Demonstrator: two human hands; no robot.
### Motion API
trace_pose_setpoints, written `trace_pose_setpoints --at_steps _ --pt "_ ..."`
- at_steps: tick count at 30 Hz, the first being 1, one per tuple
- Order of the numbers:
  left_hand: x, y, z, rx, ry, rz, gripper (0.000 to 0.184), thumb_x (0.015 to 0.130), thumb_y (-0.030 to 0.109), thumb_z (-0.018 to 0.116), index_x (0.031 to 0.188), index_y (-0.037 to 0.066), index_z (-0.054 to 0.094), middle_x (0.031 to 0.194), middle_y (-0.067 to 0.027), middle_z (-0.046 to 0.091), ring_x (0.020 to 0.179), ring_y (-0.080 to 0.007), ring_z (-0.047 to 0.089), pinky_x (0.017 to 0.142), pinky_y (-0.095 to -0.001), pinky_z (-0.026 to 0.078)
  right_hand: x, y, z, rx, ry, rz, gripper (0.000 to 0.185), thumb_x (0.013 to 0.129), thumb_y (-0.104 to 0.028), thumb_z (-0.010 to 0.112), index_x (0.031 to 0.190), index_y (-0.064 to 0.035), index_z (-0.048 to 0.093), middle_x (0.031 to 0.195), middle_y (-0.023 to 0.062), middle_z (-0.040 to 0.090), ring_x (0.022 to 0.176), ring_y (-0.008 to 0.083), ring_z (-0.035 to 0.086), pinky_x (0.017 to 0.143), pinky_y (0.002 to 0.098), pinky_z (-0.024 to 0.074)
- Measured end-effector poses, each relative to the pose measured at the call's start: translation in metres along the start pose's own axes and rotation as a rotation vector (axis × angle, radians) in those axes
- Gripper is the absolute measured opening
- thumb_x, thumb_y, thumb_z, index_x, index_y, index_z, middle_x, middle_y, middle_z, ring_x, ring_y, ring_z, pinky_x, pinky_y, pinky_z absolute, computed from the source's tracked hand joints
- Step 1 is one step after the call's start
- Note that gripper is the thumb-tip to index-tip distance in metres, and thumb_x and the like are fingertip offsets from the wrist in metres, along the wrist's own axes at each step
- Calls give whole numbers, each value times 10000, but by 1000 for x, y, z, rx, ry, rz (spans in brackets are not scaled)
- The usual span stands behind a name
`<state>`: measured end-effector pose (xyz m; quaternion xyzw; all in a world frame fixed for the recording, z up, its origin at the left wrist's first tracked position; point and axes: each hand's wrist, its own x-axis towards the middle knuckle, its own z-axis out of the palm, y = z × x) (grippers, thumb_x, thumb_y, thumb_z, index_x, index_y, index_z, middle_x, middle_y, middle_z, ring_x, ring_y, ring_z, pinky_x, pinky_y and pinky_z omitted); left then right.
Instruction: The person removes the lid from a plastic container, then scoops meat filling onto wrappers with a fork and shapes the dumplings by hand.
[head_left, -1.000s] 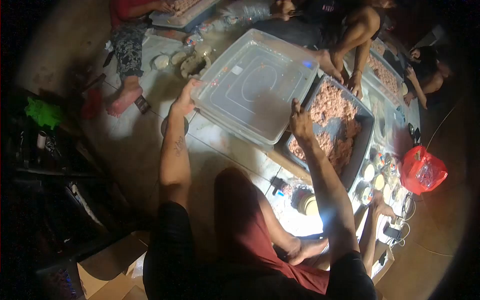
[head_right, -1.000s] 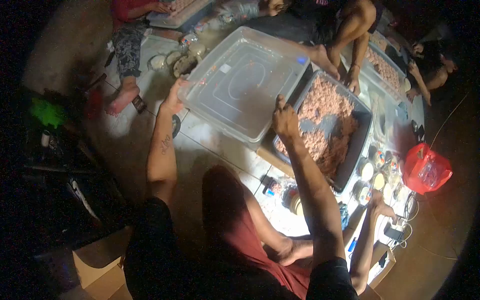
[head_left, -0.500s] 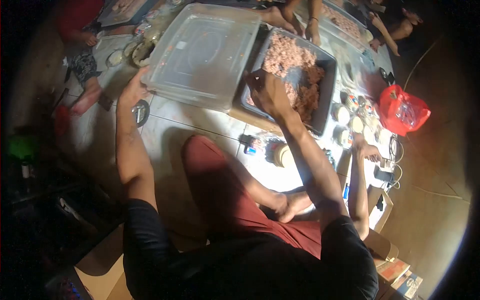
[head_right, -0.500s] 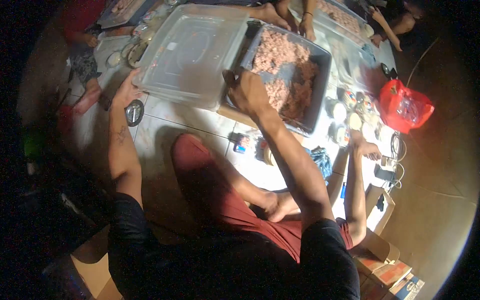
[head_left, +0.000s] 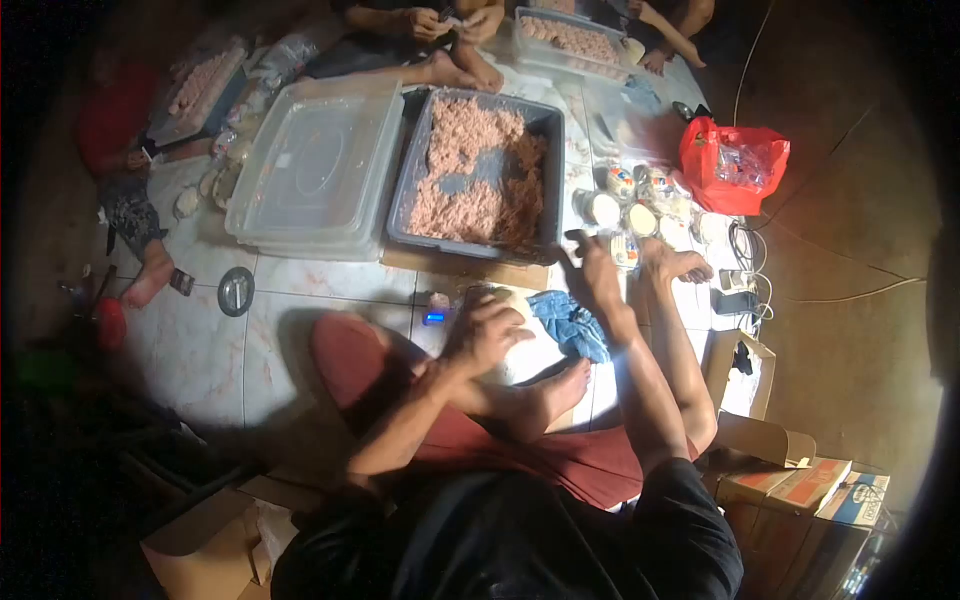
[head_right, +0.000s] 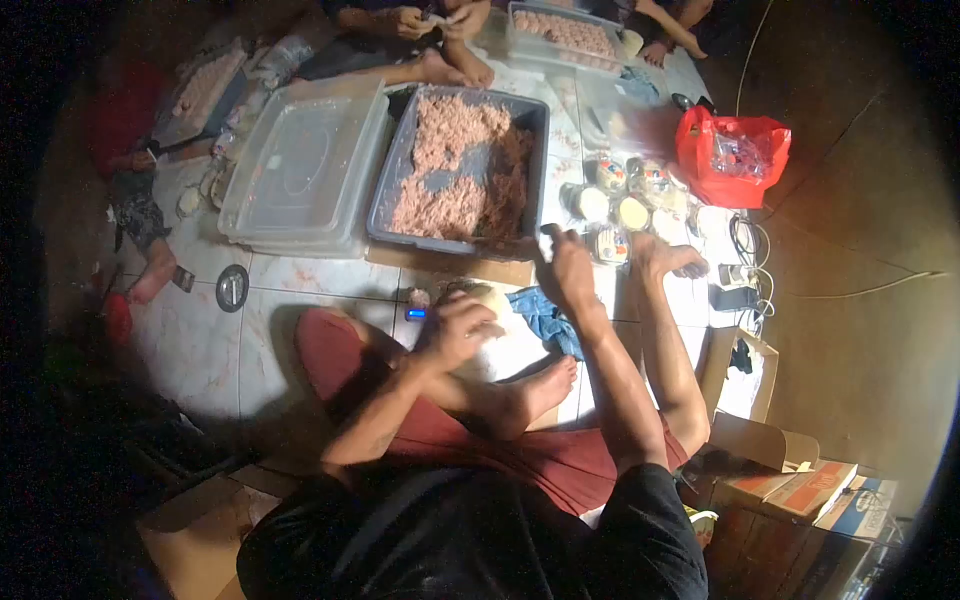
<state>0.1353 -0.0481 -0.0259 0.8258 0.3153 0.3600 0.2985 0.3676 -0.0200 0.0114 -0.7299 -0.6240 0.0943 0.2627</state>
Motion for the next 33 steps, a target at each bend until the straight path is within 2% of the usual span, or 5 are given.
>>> trace_pose_setpoints --at_steps 11,17,23,28,33 --pt "-16 -54 56 170 -90 158 162 896 180 653 943 36 712 949 -153 710 829 -367 681 714 -464 541 104 39 131 -507 -314 -368 350 890 -363 558 885 -44 701 922 130 723 894 310 707 711 475 530" --pt "8 -13 15 206 -262 -162 243 952 248 660 865 26 703 868 -180 702 804 -327 689 691 -434 528 112 -9 109 -739 -861 -445 308 889 -303 600 1092 -106 721 1209 100 696 1210 301 626 1028 562 443" --pt "13 -39 -2 -1242 32 -683 233 955 224 680 1079 30 648 963 -18 657 827 -111 632 790 -280 531 113 -8 79 -564 -462 -512 283 888 -258 553 1108 -103 641 1056 126 707 1042 297 669 954 544 464" --pt "6 -74 8 -636 158 -658 364 963 318 640 1122 -8 672 1161 -90 652 1093 -183 590 984 -330 450 112 -16 88 -355 254 -833 192 912 -241 513 920 -79 616 859 125 695 851 310 675 904 474 458" --pt "4 -110 4 -862 -78 -747 502 958 409 634 1290 40 558 1264 -75 592 1104 -132 522 978 -355 430 120 -37 96 -401 -99 -694 247 983 -206 475 982 -38 656 1030 170 686 1037 350 630 955 486 437"
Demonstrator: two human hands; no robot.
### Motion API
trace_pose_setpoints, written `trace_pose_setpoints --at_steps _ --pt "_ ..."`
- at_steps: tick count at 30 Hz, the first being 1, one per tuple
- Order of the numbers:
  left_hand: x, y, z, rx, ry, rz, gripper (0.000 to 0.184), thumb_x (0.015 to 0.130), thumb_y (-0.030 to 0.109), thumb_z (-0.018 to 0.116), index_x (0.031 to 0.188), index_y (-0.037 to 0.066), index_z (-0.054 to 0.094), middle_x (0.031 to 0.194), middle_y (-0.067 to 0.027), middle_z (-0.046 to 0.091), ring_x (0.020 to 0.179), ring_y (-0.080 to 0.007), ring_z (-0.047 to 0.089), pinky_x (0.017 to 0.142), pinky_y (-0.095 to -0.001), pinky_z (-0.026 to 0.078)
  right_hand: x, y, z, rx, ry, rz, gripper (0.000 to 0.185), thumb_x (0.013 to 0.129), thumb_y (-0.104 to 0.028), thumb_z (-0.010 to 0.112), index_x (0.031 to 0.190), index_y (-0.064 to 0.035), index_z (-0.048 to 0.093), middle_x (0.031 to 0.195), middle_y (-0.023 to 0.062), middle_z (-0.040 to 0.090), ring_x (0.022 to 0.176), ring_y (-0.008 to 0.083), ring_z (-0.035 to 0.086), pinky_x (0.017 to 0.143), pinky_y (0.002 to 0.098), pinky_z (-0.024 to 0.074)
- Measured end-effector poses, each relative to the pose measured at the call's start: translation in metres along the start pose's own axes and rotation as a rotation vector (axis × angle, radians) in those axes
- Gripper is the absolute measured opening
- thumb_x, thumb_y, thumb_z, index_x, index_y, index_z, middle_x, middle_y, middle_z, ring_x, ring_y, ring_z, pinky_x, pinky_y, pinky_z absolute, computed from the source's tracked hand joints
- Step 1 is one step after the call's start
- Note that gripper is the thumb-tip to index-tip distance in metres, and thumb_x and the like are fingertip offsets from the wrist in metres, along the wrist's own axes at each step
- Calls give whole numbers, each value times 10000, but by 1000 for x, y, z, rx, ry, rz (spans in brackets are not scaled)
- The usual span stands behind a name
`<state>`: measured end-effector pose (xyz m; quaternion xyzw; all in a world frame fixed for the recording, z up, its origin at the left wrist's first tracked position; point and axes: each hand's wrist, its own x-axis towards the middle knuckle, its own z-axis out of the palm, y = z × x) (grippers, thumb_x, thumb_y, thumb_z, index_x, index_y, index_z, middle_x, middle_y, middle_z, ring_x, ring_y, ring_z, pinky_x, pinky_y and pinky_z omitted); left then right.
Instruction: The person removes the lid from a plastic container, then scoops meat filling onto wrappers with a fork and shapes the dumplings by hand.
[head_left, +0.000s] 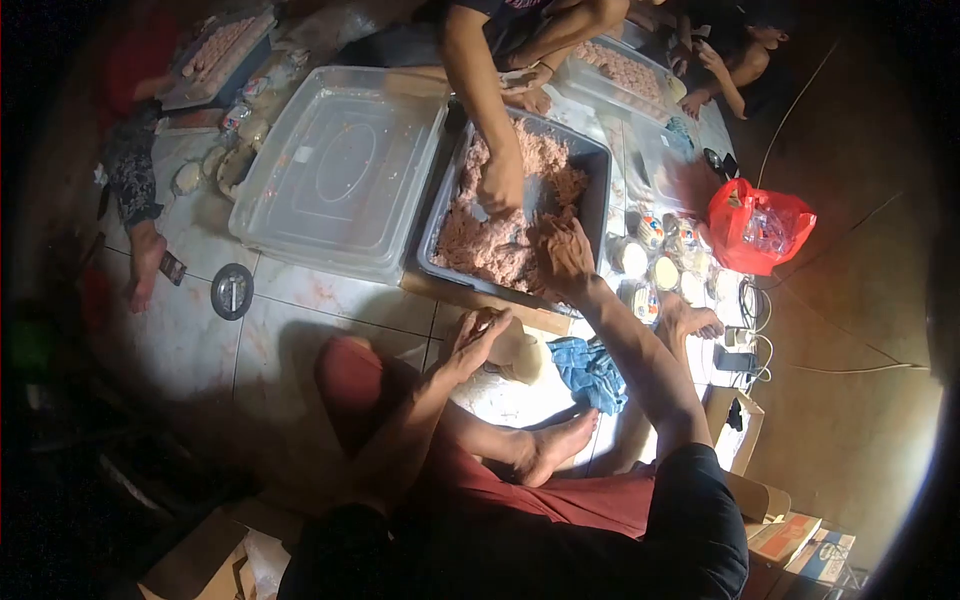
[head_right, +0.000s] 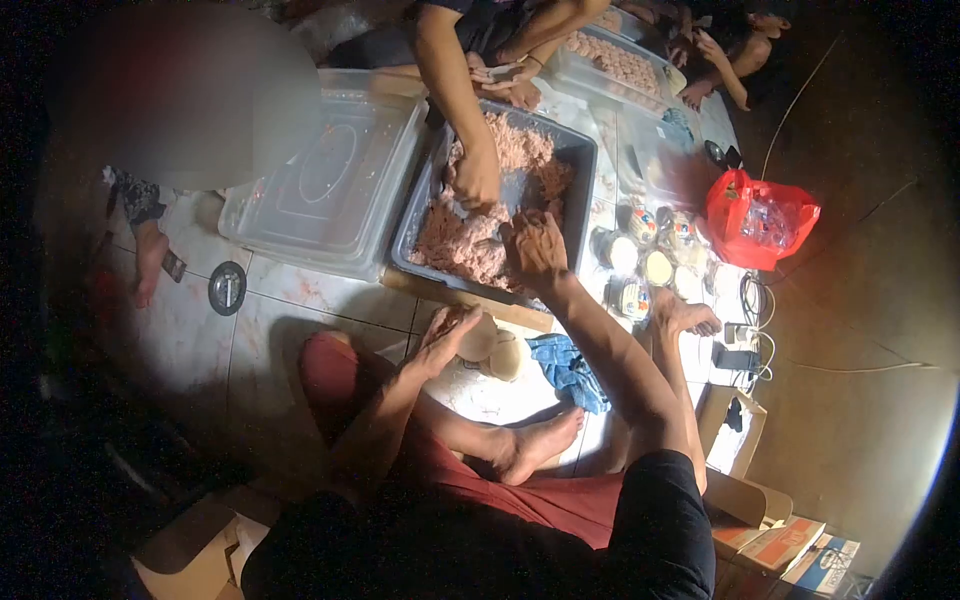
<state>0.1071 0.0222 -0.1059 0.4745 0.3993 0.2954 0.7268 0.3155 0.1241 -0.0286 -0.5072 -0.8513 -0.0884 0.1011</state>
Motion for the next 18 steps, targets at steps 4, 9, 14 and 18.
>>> trace_pose_setpoints --at_steps 4,9,14,18 --pt "26 -42 -2 234 254 46 524 1074 430 430 1461 78 455 1326 -165 550 1254 -224 480 1062 -477 367 -2 9 46 -272 80 -142 274 964 -188 490 1160 -42 615 1120 166 655 1062 317 627 1031 518 402" --pt "23 -15 -15 336 393 -83 853 978 626 518 1468 -51 347 1432 -225 461 1342 -349 454 1116 -413 360 32 -23 14 47 -362 -6 288 914 -149 519 1176 -60 598 1123 146 656 1065 297 627 1085 596 332" --pt "17 -1 -2 166 472 -201 862 961 659 507 1467 -23 361 1431 -245 457 1333 -379 456 1119 -444 354 13 28 58 126 -281 -200 246 853 -139 550 1074 -79 641 940 102 658 931 310 657 988 566 416" --pt "11 2 -9 133 448 -134 895 950 683 500 1475 -26 354 1461 -271 420 1365 -406 422 1143 -454 322 27 -3 6 0 -311 -92 143 849 -172 590 958 -92 638 880 124 650 904 311 657 965 570 422"
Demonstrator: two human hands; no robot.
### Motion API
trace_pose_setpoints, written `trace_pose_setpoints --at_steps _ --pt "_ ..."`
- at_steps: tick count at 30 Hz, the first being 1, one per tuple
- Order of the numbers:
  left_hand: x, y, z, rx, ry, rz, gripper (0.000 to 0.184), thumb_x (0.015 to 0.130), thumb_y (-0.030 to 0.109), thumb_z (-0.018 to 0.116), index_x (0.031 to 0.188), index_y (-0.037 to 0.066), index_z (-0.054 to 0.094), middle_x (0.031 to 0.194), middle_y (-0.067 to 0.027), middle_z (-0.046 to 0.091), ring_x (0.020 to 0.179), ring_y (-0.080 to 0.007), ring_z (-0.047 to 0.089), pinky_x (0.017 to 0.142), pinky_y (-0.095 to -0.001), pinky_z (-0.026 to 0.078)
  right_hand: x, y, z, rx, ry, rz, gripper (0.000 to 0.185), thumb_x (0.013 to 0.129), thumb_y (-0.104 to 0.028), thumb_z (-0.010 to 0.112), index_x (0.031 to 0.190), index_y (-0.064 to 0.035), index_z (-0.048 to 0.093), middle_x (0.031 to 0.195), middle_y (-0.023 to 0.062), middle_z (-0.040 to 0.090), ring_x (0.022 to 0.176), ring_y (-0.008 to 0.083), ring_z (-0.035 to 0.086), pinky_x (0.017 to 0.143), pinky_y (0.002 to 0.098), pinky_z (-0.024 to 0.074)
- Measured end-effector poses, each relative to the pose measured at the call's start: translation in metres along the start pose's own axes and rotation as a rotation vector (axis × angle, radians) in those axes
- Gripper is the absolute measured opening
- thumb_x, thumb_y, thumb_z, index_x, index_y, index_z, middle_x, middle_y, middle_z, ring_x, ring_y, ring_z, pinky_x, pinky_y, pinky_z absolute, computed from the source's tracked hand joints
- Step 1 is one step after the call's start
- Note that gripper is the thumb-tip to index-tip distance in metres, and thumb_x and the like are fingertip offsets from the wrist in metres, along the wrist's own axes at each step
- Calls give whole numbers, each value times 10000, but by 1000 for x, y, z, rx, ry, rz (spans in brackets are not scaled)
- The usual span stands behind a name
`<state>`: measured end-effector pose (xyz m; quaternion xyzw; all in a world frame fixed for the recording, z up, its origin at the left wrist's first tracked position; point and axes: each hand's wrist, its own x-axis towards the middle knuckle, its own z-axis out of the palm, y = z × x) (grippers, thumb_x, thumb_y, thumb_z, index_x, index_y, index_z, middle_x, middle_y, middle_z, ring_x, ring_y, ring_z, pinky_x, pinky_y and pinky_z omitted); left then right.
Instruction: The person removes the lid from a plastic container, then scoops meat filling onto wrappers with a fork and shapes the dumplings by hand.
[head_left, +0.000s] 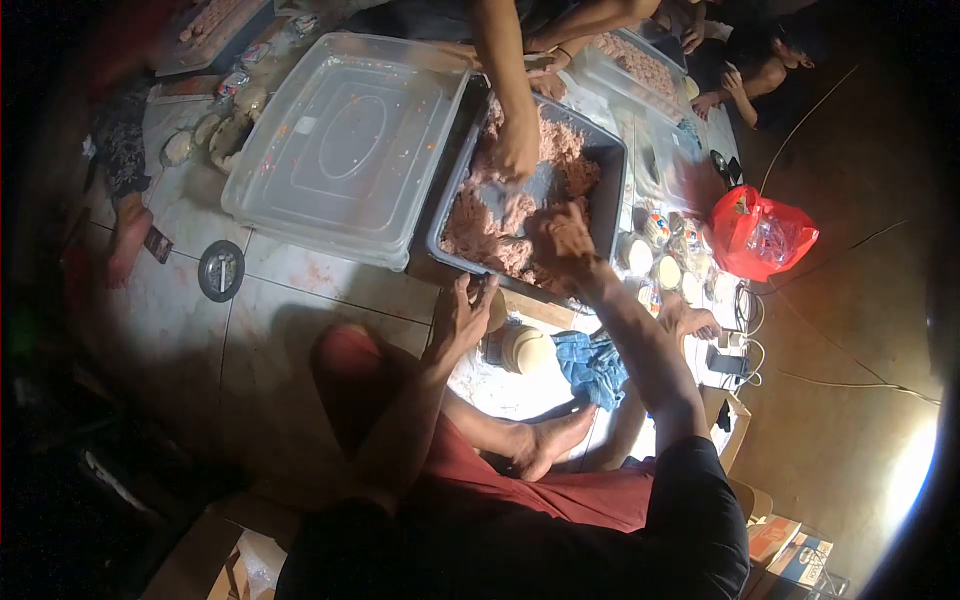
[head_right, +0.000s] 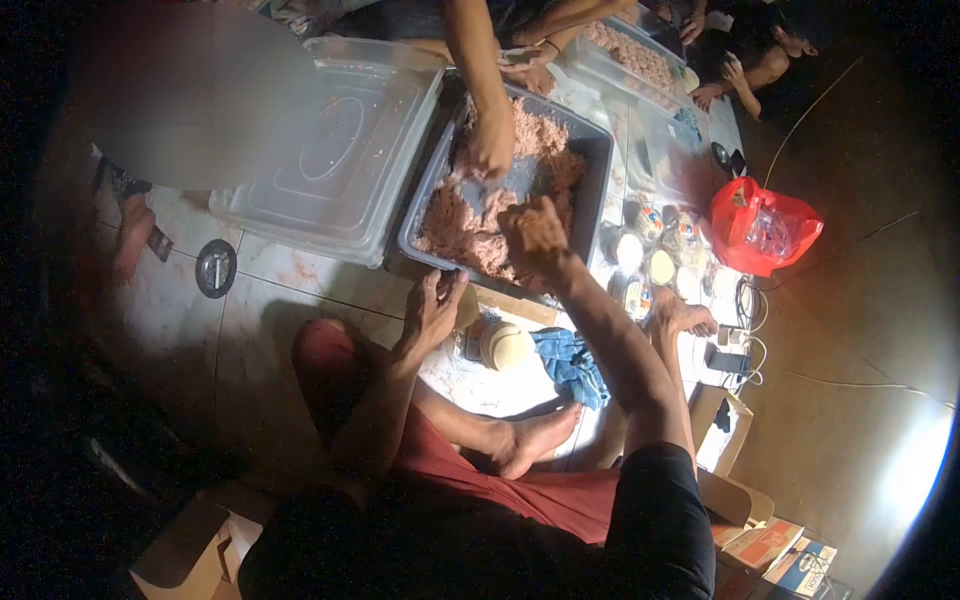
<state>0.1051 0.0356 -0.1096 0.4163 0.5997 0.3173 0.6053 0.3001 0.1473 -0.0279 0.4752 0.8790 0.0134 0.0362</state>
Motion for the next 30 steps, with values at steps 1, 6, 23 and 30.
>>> trace_pose_setpoints --at_steps 1,6,23,30 --pt "2 0 0 64 34 43 889 946 675 522 1471 -25 360 1452 -266 422 1359 -394 425 1139 -448 326 0 -13 -9 85 -38 -31 126 844 -175 595 928 -88 630 874 127 648 901 311 656 950 563 424" --pt "8 -5 -1 70 85 48 849 929 599 629 1463 -12 378 1429 -232 434 1337 -336 438 1116 -422 353 -14 6 -17 44 149 -199 129 841 -194 635 862 -67 631 864 127 645 838 329 640 818 489 451" --pt "-52 76 26 -1462 -865 71 958 962 734 352 1523 -41 302 1545 -200 408 1449 -316 365 1228 -479 225 -175 -95 -32 925 583 499 227 960 31 572 1162 11 674 988 130 679 913 197 640 807 325 502" --pt "-84 87 32 -1320 -711 35 1009 951 754 327 1500 -93 317 1571 -250 350 1471 -364 324 1236 -496 218 -196 -144 -47 815 670 331 326 886 40 588 1184 -47 690 883 167 607 781 356 639 669 411 519"
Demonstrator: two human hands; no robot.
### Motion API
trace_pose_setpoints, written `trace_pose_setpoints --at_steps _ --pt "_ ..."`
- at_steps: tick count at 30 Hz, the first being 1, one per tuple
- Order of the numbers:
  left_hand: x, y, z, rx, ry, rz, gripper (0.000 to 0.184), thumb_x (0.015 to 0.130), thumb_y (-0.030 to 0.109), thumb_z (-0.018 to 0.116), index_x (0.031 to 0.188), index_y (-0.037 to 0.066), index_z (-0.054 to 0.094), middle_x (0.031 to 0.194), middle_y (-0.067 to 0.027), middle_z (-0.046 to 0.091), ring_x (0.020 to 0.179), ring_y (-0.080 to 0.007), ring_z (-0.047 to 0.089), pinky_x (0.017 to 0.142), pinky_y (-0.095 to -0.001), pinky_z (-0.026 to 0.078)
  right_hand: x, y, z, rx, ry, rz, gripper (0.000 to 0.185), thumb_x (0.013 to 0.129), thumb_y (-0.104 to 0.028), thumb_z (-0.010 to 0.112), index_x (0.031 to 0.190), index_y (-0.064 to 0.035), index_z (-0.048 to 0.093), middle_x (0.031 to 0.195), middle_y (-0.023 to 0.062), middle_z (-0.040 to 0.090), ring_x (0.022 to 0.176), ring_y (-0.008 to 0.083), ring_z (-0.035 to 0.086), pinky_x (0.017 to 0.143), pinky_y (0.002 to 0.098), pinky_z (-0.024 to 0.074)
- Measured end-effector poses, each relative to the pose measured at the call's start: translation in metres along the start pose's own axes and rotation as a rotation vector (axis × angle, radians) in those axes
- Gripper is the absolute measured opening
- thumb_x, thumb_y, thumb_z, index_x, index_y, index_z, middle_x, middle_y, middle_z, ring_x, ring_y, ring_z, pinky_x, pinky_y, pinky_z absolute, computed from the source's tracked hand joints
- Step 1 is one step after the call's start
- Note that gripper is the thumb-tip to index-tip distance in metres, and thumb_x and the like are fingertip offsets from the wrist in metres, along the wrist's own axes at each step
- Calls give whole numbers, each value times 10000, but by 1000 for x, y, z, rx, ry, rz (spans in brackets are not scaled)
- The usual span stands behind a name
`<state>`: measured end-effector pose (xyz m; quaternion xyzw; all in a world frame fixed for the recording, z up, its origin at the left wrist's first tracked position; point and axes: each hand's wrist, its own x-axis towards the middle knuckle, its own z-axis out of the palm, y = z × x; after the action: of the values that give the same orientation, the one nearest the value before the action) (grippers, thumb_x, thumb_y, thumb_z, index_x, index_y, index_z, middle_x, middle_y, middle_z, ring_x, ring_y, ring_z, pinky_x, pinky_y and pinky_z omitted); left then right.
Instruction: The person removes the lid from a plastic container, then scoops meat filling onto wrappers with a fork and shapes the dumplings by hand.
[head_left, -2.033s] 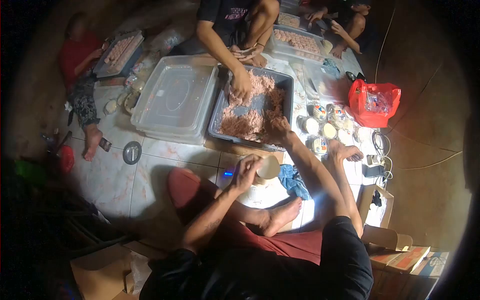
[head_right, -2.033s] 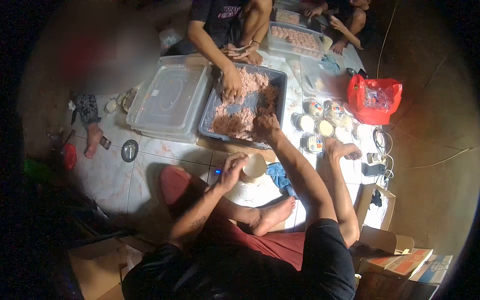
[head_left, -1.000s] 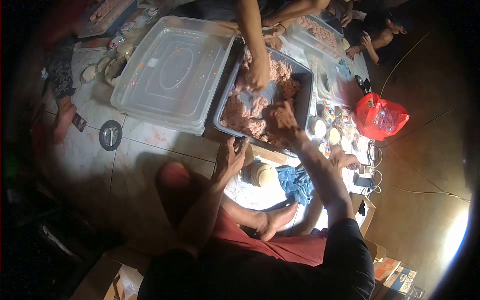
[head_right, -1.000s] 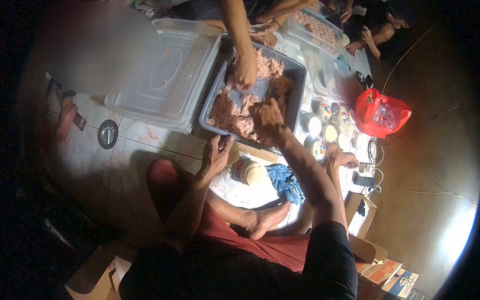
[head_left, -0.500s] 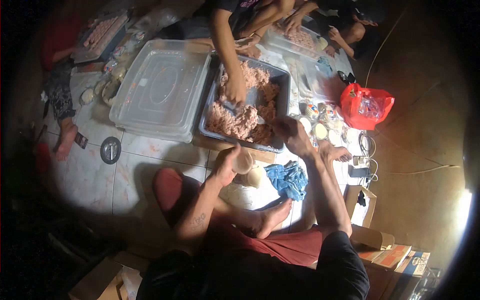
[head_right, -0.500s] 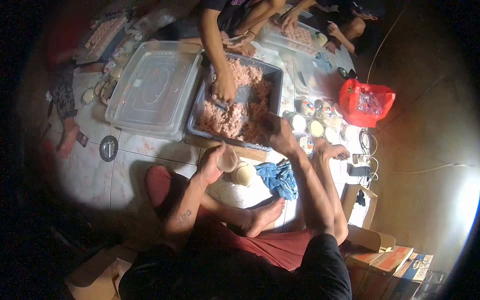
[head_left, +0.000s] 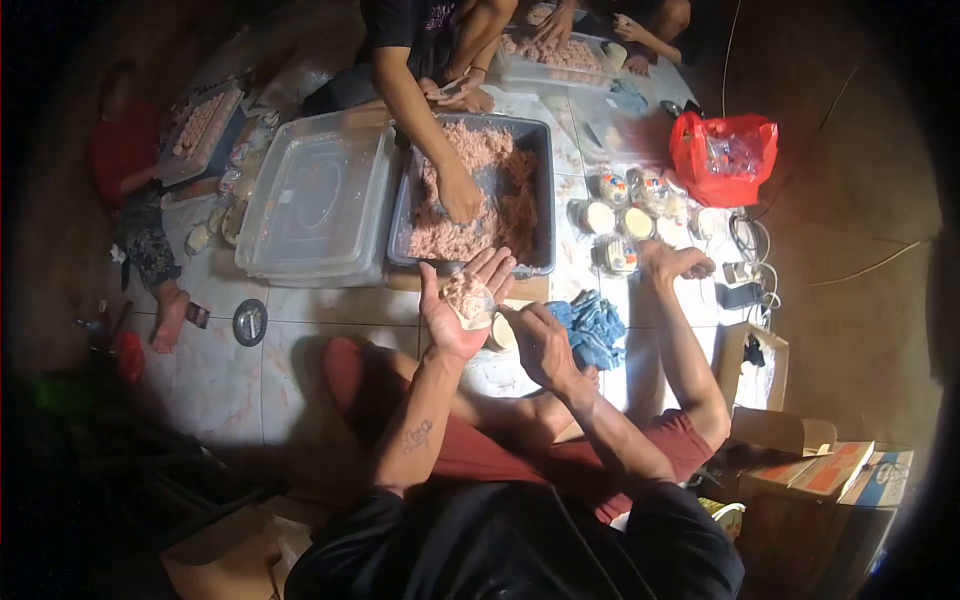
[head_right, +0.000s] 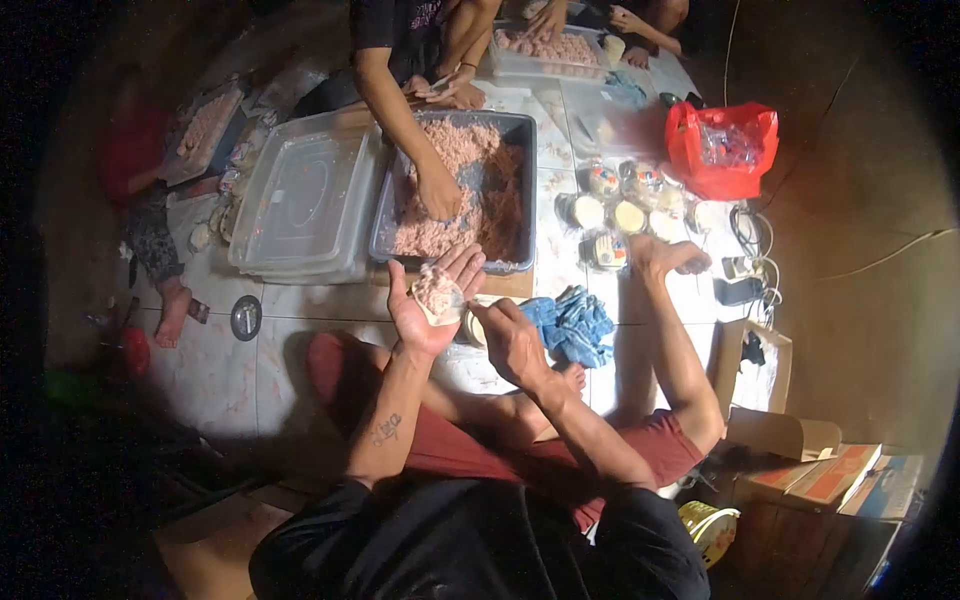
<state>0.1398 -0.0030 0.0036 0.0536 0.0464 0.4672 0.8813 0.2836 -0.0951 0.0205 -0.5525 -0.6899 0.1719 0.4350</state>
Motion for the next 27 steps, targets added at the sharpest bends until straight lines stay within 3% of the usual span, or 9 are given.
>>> trace_pose_setpoints --at_steps 4,9,10,14,16,19,22,24,27 --pt "-8 9 -14 -84 36 43 1052 932 772 331 1494 -118 307 1569 -272 342 1474 -385 314 1241 -487 213 -21 -6 -31 -169 -170 108 328 883 -15 561 1158 -125 702 909 160 613 743 389 641 639 467 536" --pt "-13 -1 -9 21 -123 -33 1027 887 820 339 1543 30 335 1601 -212 328 1495 -360 271 1206 -609 197 -18 -27 -32 2 -13 119 260 896 29 535 1118 -5 668 873 192 596 786 402 613 669 467 496" --pt "-15 -9 8 2 -79 -69 1064 884 837 325 1543 2 313 1598 -221 327 1455 -403 338 1198 -535 269 -22 -25 -18 48 -25 59 259 898 38 527 1115 2 665 862 193 595 782 403 609 668 467 491" --pt "-6 7 -15 -112 -64 -35 1061 898 805 346 1542 -34 271 1595 -215 335 1451 -374 354 1206 -558 250 -23 -29 -40 -53 -218 90 313 880 4 552 1162 -62 672 885 191 608 778 412 629 655 468 518" --pt "-17 4 -15 -176 -11 -123 1061 918 781 348 1521 -87 258 1569 -258 351 1411 -407 404 1206 -558 254 -23 -30 -36 -89 -91 107 320 880 -15 555 1154 -100 697 924 174 629 775 395 656 642 464 541" --pt "-18 3 -16 -132 106 -165 1022 933 768 334 1475 -98 324 1526 -312 380 1375 -443 436 1194 -571 274 -33 -13 -30 -96 -136 84 321 879 -24 563 1159 -108 697 919 169 629 781 394 657 648 465 548" --pt "-29 1 -32 0 262 -247 911 974 692 368 1408 -110 389 1453 -346 448 1331 -467 474 1176 -578 311 -38 -13 -38 -203 -191 106 311 891 -40 573 1174 -109 683 924 173 630 786 401 653 657 468 548" --pt "-28 -10 -40 115 371 -122 782 1006 588 419 1351 -113 446 1376 -335 527 1303 -456 505 1151 -570 358 -37 -12 -34 -184 -104 175 279 916 -61 576 1172 -96 680 935 177 634 784 411 649 663 481 544" --pt "-28 -13 -46 34 328 -72 679 1013 494 473 1317 -113 492 1306 -326 581 1260 -439 549 1125 -532 408 -36 -10 -27 -115 26 206 139 934 -72 580 1050 -47 653 907 192 627 785 428 643 648 490 519"
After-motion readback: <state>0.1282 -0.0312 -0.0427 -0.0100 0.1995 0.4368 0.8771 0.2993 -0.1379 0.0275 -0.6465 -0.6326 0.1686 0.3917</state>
